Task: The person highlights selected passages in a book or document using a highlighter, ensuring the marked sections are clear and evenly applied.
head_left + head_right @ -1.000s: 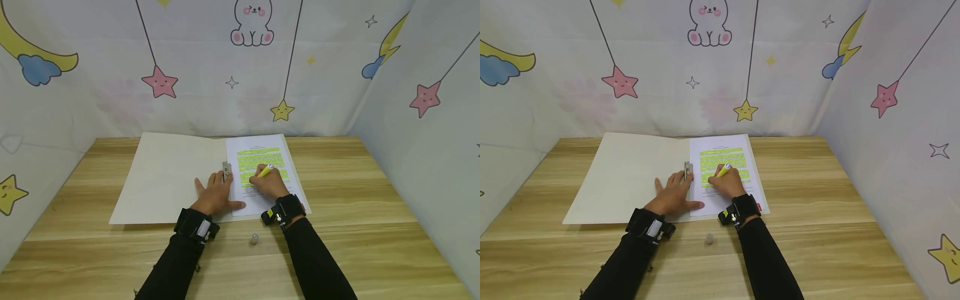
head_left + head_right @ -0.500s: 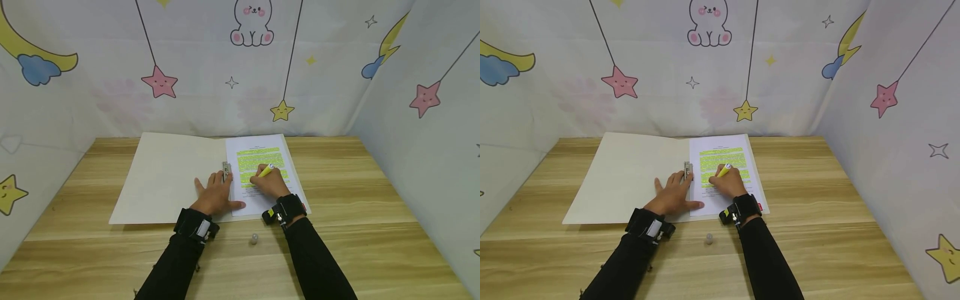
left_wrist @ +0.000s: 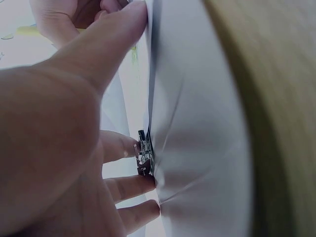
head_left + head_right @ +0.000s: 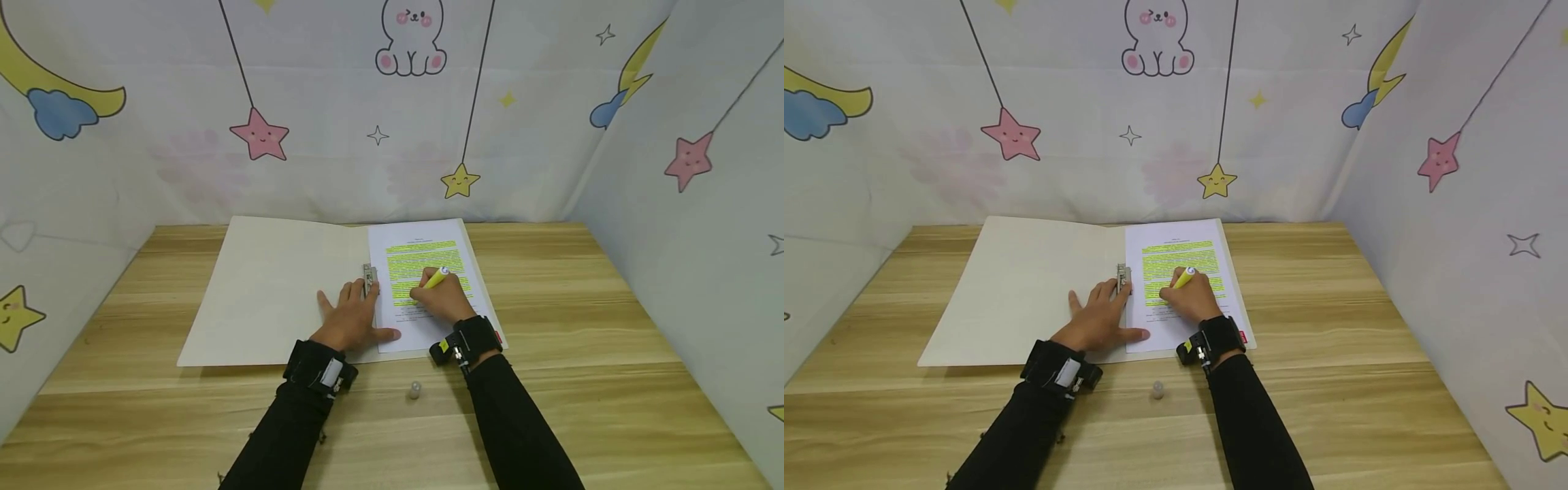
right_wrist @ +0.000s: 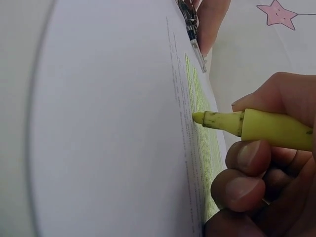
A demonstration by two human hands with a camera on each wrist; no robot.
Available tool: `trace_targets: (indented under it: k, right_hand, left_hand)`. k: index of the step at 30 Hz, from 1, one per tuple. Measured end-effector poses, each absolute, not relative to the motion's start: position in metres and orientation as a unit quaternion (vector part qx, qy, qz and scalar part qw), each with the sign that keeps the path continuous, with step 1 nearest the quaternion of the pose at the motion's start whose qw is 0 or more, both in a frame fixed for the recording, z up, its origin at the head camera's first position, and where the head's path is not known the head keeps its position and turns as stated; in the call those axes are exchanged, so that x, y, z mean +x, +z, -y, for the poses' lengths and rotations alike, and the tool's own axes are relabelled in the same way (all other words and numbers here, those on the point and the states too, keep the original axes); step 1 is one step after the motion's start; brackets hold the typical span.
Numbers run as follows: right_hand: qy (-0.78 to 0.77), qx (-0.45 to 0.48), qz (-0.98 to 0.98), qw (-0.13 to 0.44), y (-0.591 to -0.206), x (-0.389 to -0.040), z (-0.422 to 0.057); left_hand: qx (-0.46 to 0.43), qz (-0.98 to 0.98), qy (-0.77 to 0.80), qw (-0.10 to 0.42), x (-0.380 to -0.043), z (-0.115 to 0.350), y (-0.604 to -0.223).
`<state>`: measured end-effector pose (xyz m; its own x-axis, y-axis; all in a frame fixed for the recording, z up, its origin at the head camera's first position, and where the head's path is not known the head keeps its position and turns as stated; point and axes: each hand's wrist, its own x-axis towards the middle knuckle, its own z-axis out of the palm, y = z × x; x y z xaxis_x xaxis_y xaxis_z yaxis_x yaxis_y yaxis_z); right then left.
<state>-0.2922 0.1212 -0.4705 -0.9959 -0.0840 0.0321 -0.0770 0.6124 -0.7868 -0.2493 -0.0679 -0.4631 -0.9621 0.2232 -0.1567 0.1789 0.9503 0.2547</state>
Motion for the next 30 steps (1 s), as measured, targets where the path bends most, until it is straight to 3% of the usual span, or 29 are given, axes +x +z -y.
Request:
trace_targets:
  k: [30]
  right_hand:
    - [-0.441,-0.046,-0.896,0.002,-0.4686,-0.2933,-0.1286]
  left_hand:
    - [0.099,-0.984,0.115,0.095,-0.2504,0.0667,-0.4632]
